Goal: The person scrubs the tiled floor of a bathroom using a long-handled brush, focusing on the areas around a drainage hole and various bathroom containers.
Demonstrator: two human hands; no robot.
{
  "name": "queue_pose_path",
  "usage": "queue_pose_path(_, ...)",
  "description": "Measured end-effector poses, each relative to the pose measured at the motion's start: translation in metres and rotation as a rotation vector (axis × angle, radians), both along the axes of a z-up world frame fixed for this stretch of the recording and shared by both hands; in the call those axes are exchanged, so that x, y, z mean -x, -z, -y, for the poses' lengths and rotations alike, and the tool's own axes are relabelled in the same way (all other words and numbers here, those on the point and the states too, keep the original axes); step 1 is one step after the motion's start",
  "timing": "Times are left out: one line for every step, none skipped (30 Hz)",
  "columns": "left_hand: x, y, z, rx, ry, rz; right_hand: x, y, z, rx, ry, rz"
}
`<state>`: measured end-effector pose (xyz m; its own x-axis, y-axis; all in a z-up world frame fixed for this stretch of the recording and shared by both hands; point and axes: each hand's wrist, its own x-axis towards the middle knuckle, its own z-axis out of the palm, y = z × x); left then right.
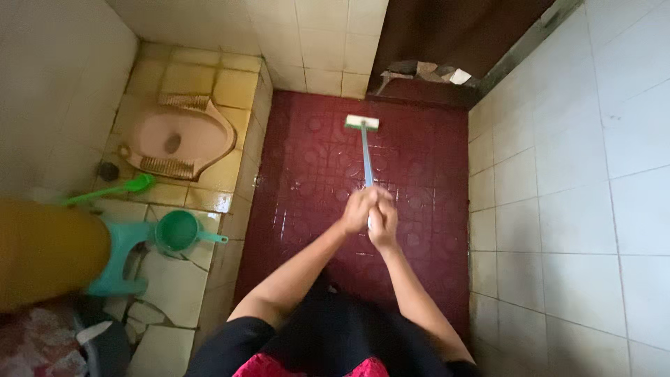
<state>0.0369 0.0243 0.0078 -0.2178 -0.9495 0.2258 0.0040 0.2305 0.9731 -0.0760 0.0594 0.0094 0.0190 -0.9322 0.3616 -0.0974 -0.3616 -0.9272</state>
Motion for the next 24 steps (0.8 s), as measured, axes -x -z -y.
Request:
queue_pose_path(-0.002, -0.007, -0.011, 0.041, 0.019, 0.014, 0.005, -0.015, -0.016, -0.069, -0.045, 0.003)
queue_pose_path(-0.002, -0.014, -0.018, 0.043, 0.024, 0.016, 0.004, -0.027, -0.022, -0.066, -0.041, 0.004)
queue_pose_path(-0.001, -0.019, -0.024, 0.128, 0.032, 0.014, 0.005, -0.034, -0.026, -0.07, -0.078, 0.113)
queue_pose_path(0.002, -0.022, -0.021, 0.214, 0.04, 0.01, 0.007, -0.035, -0.023, -0.072, -0.116, 0.219)
queue_pose_path(0.005, -0.024, -0.007, 0.217, 0.043, 0.01, 0.01, -0.028, -0.01, -0.069, -0.113, 0.219)
queue_pose_path(0.006, -0.023, 0.009, 0.171, 0.11, -0.009, 0.013, -0.013, 0.005, 0.009, -0.078, 0.16)
queue_pose_path(0.004, -0.02, 0.024, 0.124, 0.176, -0.028, 0.016, 0.006, 0.022, 0.086, -0.043, 0.1)
queue_pose_path(0.001, -0.016, 0.04, 0.119, 0.179, -0.027, 0.014, 0.03, 0.041, 0.081, -0.04, 0.102)
queue_pose_path(-0.003, -0.014, 0.059, 0.042, 0.143, -0.005, 0.007, 0.052, 0.06, 0.111, 0.083, 0.063)
queue_pose_path(-0.007, -0.011, 0.075, -0.027, 0.105, 0.016, 0.004, 0.068, 0.078, 0.153, 0.203, 0.021)
queue_pose_path(-0.011, -0.009, 0.084, -0.023, 0.106, 0.017, 0.001, 0.075, 0.089, 0.157, 0.204, 0.021)
queue_pose_path(-0.016, -0.007, 0.089, -0.034, 0.112, -0.036, -0.005, 0.074, 0.095, -0.009, 0.156, 0.154)
queue_pose_path(-0.021, -0.006, 0.092, -0.044, 0.118, -0.089, -0.012, 0.064, 0.096, -0.175, 0.102, 0.283)
queue_pose_path(-0.024, -0.005, 0.09, -0.041, 0.109, -0.085, -0.018, 0.047, 0.092, -0.173, 0.093, 0.286)
queue_pose_path(-0.025, -0.004, 0.081, -0.052, 0.051, -0.041, -0.021, 0.024, 0.08, -0.219, 0.046, 0.287)
queue_pose_path(-0.029, -0.003, 0.074, -0.062, -0.001, 0.003, -0.027, -0.001, 0.068, -0.263, 0.006, 0.288)
queue_pose_path(-0.037, -0.001, 0.063, -0.058, -0.003, 0.007, -0.035, -0.024, 0.056, -0.259, 0.003, 0.292)
queue_pose_path(-0.044, 0.002, 0.049, 0.016, -0.02, -0.03, -0.041, -0.043, 0.042, -0.148, -0.048, 0.179)
queue_pose_path(-0.049, 0.008, 0.044, 0.09, -0.037, -0.067, -0.046, -0.055, 0.036, -0.039, -0.101, 0.066)
queue_pose_path(-0.052, 0.017, 0.047, 0.09, -0.036, -0.065, -0.053, -0.058, 0.04, -0.038, -0.1, 0.067)
queue_pose_path(-0.054, 0.029, 0.054, 0.084, -0.04, -0.047, -0.063, -0.055, 0.048, 0.063, -0.066, -0.004)
queue_pose_path(-0.055, 0.042, 0.06, 0.076, -0.047, -0.028, -0.07, -0.047, 0.055, 0.163, -0.031, -0.076)
queue_pose_path(-0.057, 0.054, 0.075, 0.075, -0.048, -0.027, -0.078, -0.039, 0.068, 0.162, -0.033, -0.074)
queue_pose_path(-0.059, 0.063, 0.098, 0.132, -0.127, 0.172, -0.087, -0.032, 0.088, 0.111, 0.012, -0.068)
